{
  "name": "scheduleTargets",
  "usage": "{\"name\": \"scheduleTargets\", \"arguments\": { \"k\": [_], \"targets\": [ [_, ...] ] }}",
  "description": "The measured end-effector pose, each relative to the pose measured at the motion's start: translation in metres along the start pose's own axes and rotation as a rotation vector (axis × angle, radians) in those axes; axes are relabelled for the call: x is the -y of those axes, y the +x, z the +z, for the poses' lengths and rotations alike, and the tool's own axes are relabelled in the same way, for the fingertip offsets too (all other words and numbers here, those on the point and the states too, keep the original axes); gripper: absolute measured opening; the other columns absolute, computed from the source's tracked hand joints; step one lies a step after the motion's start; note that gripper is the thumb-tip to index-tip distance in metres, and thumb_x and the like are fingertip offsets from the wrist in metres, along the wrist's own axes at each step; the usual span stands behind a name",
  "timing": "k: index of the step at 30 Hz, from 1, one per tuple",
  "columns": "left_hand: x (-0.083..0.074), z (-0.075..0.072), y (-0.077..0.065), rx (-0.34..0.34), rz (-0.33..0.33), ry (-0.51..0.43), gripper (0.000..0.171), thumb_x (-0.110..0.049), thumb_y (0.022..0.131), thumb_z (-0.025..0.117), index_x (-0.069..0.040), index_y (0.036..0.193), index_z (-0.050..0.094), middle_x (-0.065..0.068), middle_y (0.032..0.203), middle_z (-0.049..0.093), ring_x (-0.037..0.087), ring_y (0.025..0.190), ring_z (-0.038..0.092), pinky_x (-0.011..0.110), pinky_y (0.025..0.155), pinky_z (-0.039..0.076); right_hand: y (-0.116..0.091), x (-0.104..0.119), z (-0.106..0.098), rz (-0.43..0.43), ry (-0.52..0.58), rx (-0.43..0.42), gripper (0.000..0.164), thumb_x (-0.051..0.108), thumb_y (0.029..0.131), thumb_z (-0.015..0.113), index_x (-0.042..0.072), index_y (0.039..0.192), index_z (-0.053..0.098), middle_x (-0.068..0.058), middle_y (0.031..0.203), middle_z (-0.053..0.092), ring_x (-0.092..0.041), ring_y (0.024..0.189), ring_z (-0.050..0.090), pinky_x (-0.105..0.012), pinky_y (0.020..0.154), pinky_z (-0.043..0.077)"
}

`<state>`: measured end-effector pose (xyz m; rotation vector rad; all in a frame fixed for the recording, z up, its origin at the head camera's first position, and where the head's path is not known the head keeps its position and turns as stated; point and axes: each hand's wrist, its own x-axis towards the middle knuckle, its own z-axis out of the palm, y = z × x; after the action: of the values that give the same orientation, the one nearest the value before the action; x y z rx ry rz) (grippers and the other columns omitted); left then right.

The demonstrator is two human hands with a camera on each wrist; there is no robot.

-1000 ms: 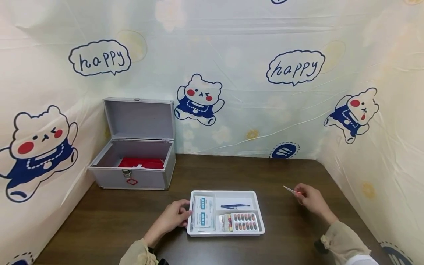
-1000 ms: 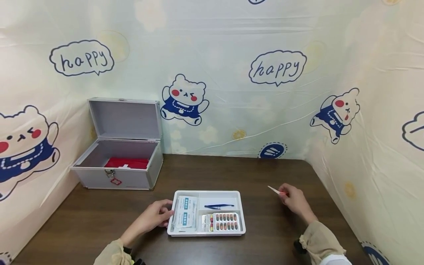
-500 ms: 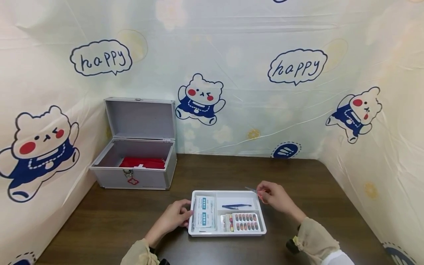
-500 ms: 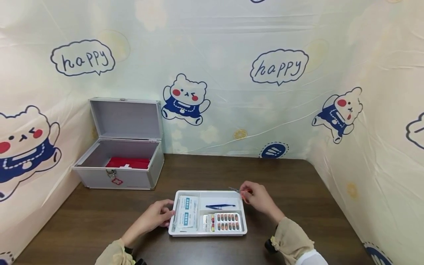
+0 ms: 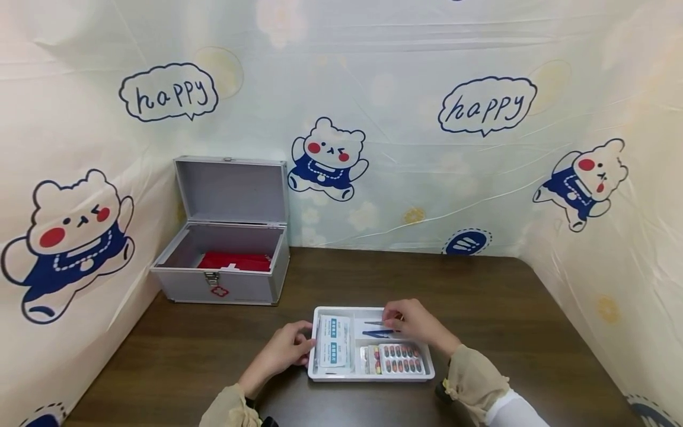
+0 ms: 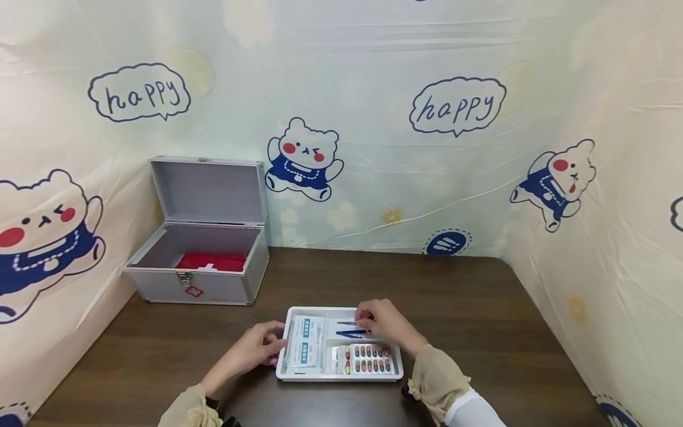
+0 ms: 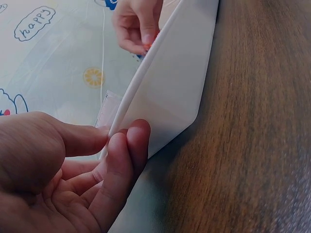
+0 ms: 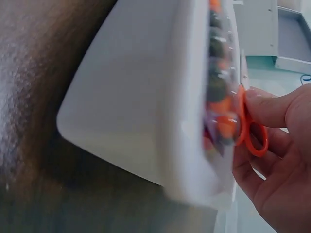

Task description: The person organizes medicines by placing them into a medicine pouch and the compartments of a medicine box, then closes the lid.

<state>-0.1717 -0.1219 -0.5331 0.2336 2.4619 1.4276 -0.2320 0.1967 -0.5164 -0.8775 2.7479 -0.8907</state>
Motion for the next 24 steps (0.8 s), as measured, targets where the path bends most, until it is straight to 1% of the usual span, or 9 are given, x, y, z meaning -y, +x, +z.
{"name": "scheduleTargets", "arguments": {
  "k": [3,6,10,13,14,17,19,22,24],
  "targets": [
    [0.0,0.001,0.001,0.0,0.005,-0.003,0.043,-0.009,0.095,0.065,0.009,0.132,0.052,0.004,0.074,0.065,0.01,0.058,0.06,0.025,0.055,0.054,0.003,-0.001,0.004,0.018,-0.007,0.04,0.005,0.01,0.092,0.07,0.014,0.09,0.07,0.009,0.08,0.063,-0.006,0.074,0.055,-0.022,0.07,0.049],
    [0.001,0.001,0.0,0.0,0.003,-0.009,0.044,-0.009,0.095,0.065,0.01,0.132,0.051,0.004,0.074,0.065,0.01,0.058,0.06,0.025,0.054,0.054,0.003,-0.002,0.007,0.041,-0.019,0.044,0.005,0.01,0.091,0.071,0.015,0.092,0.071,0.009,0.083,0.066,-0.007,0.077,0.056,-0.024,0.072,0.051],
    [0.003,0.001,-0.002,0.003,-0.006,-0.005,0.045,-0.01,0.095,0.066,0.01,0.133,0.051,0.003,0.074,0.065,0.01,0.058,0.06,0.025,0.054,0.054,-0.002,-0.002,0.005,0.079,-0.031,-0.004,0.007,0.011,0.091,0.071,0.017,0.096,0.071,0.007,0.09,0.069,-0.009,0.082,0.059,-0.032,0.078,0.054],
    [0.003,0.0,-0.003,0.0,-0.003,0.002,0.046,-0.01,0.095,0.066,0.011,0.133,0.05,0.003,0.074,0.065,0.011,0.058,0.06,0.026,0.054,0.053,-0.01,-0.002,-0.002,0.118,-0.029,-0.072,0.009,0.01,0.091,0.071,0.016,0.098,0.073,0.005,0.096,0.071,-0.012,0.089,0.062,-0.041,0.085,0.055],
    [0.002,0.0,-0.003,-0.002,-0.003,0.003,0.046,-0.011,0.095,0.066,0.011,0.133,0.05,0.004,0.073,0.065,0.011,0.058,0.059,0.026,0.055,0.053,-0.013,-0.003,-0.005,0.129,-0.032,-0.101,0.01,0.009,0.091,0.071,0.016,0.098,0.073,0.004,0.097,0.071,-0.013,0.09,0.062,-0.043,0.086,0.056],
    [0.0,-0.001,-0.003,-0.001,0.004,0.005,0.047,-0.011,0.095,0.066,0.011,0.133,0.05,0.004,0.073,0.064,0.011,0.058,0.059,0.027,0.055,0.054,-0.025,-0.004,-0.011,0.191,-0.053,-0.179,0.013,0.009,0.09,0.071,0.015,0.101,0.072,0.002,0.1,0.069,-0.013,0.09,0.061,-0.038,0.083,0.056],
    [0.001,0.0,-0.002,0.004,0.004,0.003,0.046,-0.011,0.095,0.066,0.011,0.133,0.05,0.003,0.074,0.065,0.011,0.058,0.059,0.026,0.054,0.053,-0.035,-0.006,-0.012,0.255,-0.058,-0.209,0.015,0.01,0.09,0.072,0.014,0.104,0.069,0.0,0.102,0.068,-0.013,0.089,0.06,-0.035,0.081,0.056],
    [0.002,0.0,-0.001,0.008,0.003,0.0,0.046,-0.011,0.095,0.065,0.011,0.133,0.05,0.003,0.074,0.065,0.011,0.058,0.059,0.026,0.054,0.053,-0.048,-0.01,-0.013,0.371,-0.017,-0.204,0.025,0.013,0.09,0.073,0.01,0.112,0.062,-0.003,0.097,0.065,-0.014,0.081,0.058,-0.032,0.072,0.054],
    [0.003,-0.001,-0.001,0.011,0.001,0.001,0.046,-0.011,0.096,0.065,0.01,0.134,0.05,0.003,0.075,0.065,0.011,0.058,0.059,0.025,0.054,0.053,-0.056,-0.014,-0.012,0.419,0.039,-0.171,0.033,0.016,0.09,0.073,0.007,0.118,0.058,-0.003,0.092,0.064,-0.014,0.076,0.057,-0.031,0.066,0.051]
  ]
}}
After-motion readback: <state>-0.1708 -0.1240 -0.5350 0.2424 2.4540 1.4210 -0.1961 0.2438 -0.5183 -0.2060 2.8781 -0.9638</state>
